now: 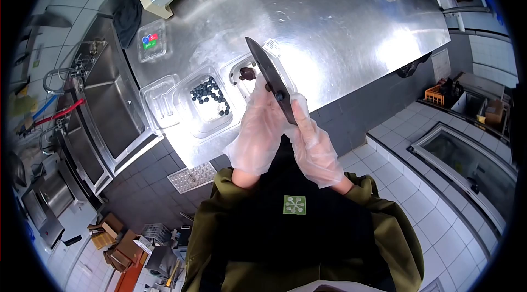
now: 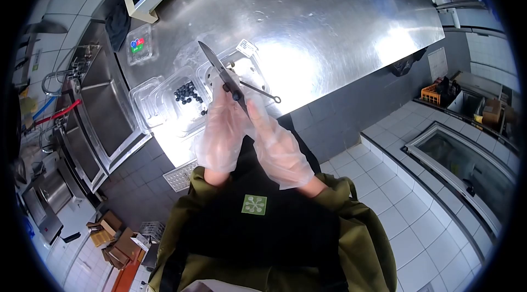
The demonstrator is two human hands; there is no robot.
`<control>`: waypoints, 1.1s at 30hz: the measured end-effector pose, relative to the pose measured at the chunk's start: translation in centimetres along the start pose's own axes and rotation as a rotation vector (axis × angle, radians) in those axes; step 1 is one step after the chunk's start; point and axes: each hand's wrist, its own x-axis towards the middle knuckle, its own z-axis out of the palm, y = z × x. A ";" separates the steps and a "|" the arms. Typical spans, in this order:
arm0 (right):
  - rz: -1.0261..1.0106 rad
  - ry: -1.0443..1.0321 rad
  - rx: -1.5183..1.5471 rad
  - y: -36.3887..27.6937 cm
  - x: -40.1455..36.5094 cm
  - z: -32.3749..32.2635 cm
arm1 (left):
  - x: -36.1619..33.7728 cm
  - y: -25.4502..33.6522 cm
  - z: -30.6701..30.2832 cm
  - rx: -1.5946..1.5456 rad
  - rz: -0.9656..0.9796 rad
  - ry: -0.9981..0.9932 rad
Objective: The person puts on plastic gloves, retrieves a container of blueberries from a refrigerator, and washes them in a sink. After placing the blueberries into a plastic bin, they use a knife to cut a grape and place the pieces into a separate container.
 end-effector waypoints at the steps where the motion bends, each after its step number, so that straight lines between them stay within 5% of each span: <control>1: -0.006 0.011 -0.004 0.0 0.0 0.1 | 0.0 0.0 0.2 0.001 0.006 0.024; 13: 0.273 -0.100 0.360 -0.6 0.3 0.5 | -0.5 -0.2 -0.2 0.055 -0.004 0.001; 24: 0.104 -0.004 0.179 -0.2 0.8 1.7 | 0.1 -0.8 -0.9 0.328 0.234 0.353; 33: -0.009 -0.053 0.050 0.2 0.3 1.7 | -0.4 0.3 -1.7 0.172 0.151 0.152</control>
